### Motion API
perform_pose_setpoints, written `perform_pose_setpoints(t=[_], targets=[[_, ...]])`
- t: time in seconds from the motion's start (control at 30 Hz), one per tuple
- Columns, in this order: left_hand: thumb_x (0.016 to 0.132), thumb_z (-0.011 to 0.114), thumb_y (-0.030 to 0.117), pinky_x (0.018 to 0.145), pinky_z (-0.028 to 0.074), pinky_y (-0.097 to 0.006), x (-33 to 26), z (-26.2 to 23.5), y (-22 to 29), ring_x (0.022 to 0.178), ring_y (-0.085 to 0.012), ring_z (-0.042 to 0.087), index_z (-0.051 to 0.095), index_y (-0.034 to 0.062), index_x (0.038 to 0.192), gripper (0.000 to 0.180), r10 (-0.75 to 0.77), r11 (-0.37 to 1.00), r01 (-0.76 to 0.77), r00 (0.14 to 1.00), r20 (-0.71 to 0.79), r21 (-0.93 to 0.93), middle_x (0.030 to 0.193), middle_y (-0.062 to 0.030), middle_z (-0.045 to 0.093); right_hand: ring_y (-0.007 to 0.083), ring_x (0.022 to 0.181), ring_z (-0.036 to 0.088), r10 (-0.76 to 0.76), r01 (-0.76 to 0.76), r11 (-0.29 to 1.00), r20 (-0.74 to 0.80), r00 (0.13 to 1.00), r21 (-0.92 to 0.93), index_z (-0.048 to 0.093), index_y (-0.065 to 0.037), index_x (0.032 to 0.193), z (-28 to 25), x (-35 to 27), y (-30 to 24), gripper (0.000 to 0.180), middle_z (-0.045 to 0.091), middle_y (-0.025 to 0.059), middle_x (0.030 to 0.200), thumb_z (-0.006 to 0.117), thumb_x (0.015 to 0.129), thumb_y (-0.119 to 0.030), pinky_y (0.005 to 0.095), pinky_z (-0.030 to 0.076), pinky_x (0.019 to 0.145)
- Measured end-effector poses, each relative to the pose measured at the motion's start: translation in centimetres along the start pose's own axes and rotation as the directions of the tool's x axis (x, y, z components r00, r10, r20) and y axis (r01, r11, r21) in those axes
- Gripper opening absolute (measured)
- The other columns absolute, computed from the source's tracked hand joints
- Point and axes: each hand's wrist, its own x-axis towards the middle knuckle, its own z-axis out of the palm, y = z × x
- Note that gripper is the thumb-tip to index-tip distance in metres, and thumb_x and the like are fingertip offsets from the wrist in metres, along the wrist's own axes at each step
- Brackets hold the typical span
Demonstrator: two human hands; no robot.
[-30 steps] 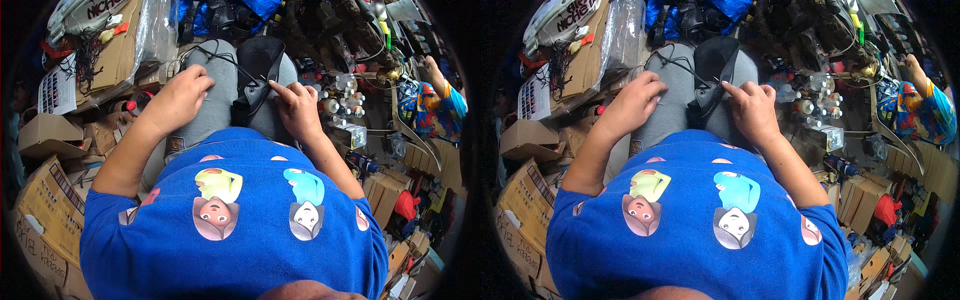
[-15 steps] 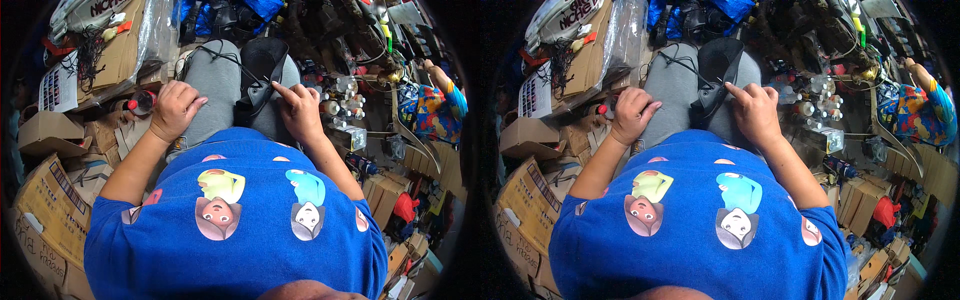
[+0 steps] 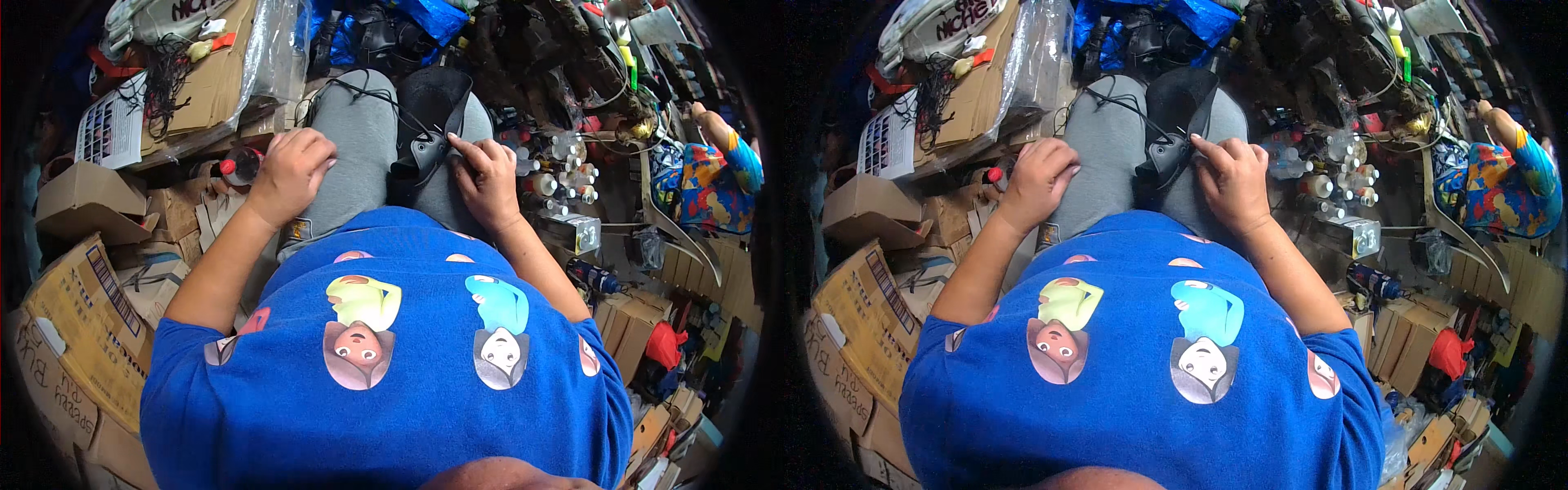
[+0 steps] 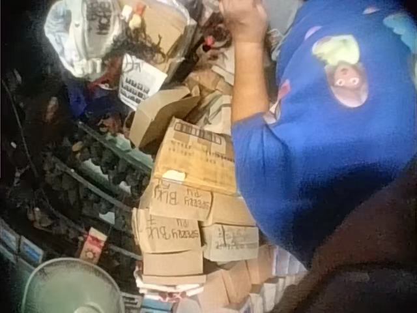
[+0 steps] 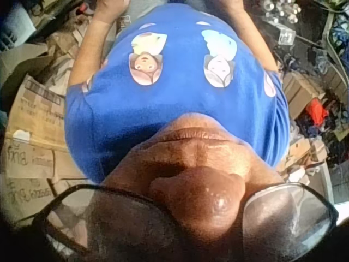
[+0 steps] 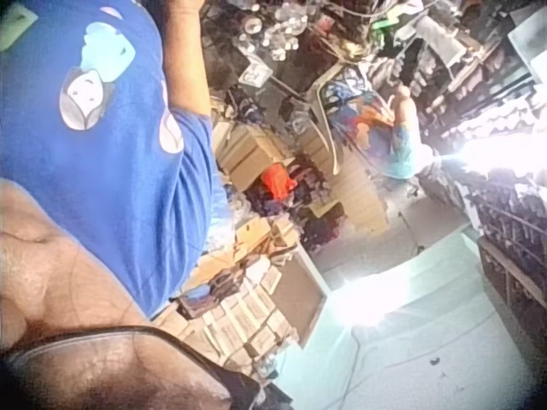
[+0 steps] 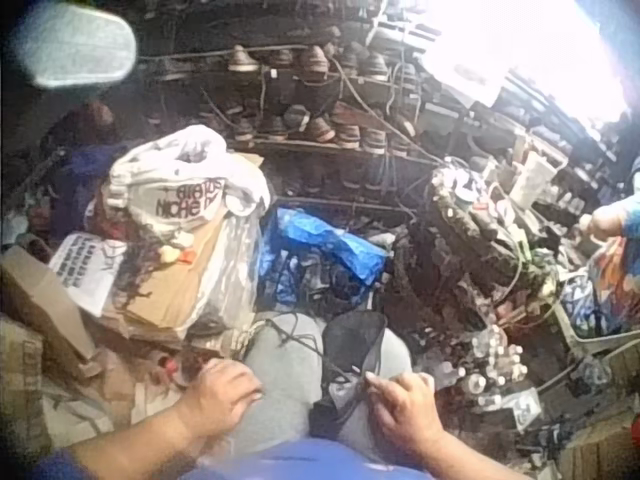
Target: Lace up a black shoe.
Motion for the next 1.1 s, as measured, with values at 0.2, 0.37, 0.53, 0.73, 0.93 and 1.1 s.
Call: perform_pose_setpoints(t=[0.2, 0.37, 0.53, 0.73, 0.93, 1.1], targets=[[0.074, 0.068, 0.010, 0.079, 0.037, -0.037, 3.0, 2.1, 1.9, 0.086, -0.0226, 0.056, 0.064, 0.0108, 0.083, 0.010, 0.046, 0.991, -0.040, 0.998, -0.047, 0.125, 0.082, -0.0042, 0.059, 0.0217, 0.086, 0.056, -0.023, 0.023, 0.999, 0.004, 1.000, -0.027, 0.064, -0.016, 0.113, 0.0, 0.0, -0.3, 0.038, 0.056, 0.0044, 0.085, 0.063, 0.076, -0.009, 0.0394, 0.035, 0.086], [0.074, 0.067, 0.017, 0.083, 0.034, -0.039, 5.5, 4.4, 2.0, 0.094, -0.0199, 0.052, 0.070, 0.0152, 0.083, 0.009, 0.035, 0.966, -0.051, 0.997, 0.068, 0.252, 0.083, -0.0005, 0.059, 0.0223, 0.085, 0.056, -0.030, 0.029, 0.998, -0.005, 1.000, -0.055, 0.064, -0.016, 0.112, -0.2, -0.1, -0.4, 0.039, 0.056, 0.0046, 0.084, 0.063, 0.074, -0.008, 0.0392, 0.035, 0.086], [0.075, 0.066, 0.020, 0.083, 0.033, -0.040, 6.8, 5.9, 1.5, 0.094, -0.0200, 0.052, 0.071, 0.0166, 0.084, 0.010, 0.017, 0.973, -0.030, 0.998, 0.058, 0.229, 0.084, -0.0002, 0.059, 0.0220, 0.085, 0.056, -0.013, 0.013, 1.000, -0.006, 1.000, -0.023, 0.064, -0.016, 0.112, -0.6, -0.1, -0.2, 0.039, 0.056, 0.0044, 0.084, 0.063, 0.075, -0.008, 0.0389, 0.035, 0.085], [0.076, 0.067, 0.007, 0.077, 0.046, -0.029, 8.8, 6.3, 1.1, 0.087, -0.0212, 0.059, 0.071, 0.0100, 0.099, 0.023, -0.088, 0.820, 0.141, 0.989, 0.121, -0.554, 0.087, -0.0061, 0.061, 0.0236, 0.082, 0.058, 0.081, -0.109, 0.979, 0.165, 0.983, 0.173, 0.068, -0.016, 0.111, -1.7, 0.7, 0.9, 0.037, 0.057, 0.0071, 0.082, 0.062, 0.076, -0.005, 0.0363, 0.040, 0.084], [0.077, 0.066, 0.010, 0.083, 0.038, -0.037, 9.9, 5.8, 0.5, 0.092, -0.0204, 0.056, 0.073, 0.0168, 0.093, 0.018, 0.097, 0.987, -0.071, 0.978, 0.184, -0.144, 0.086, -0.0022, 0.060, 0.0170, 0.080, 0.059, 0.146, -0.257, 0.876, 0.283, 0.948, 0.409, 0.071, -0.014, 0.104, -2.5, 2.5, 2.8, 0.037, 0.055, 0.0070, 0.082, 0.056, 0.075, 0.004, 0.0267, 0.047, 0.074], [0.077, 0.066, 0.011, 0.085, 0.033, -0.039, 9.9, 6.1, 0.6, 0.094, -0.0201, 0.054, 0.073, 0.0211, 0.092, 0.019, 0.051, 0.993, -0.021, 0.968, 0.247, -0.119, 0.086, 0.0008, 0.058, 0.0147, 0.078, 0.054, 0.122, -0.272, 0.860, 0.345, 0.931, 0.431, 0.072, -0.015, 0.103, -2.5, 3.1, 3.8, 0.042, 0.053, 0.0042, 0.085, 0.052, 0.074, 0.008, 0.0259, 0.045, 0.073]])
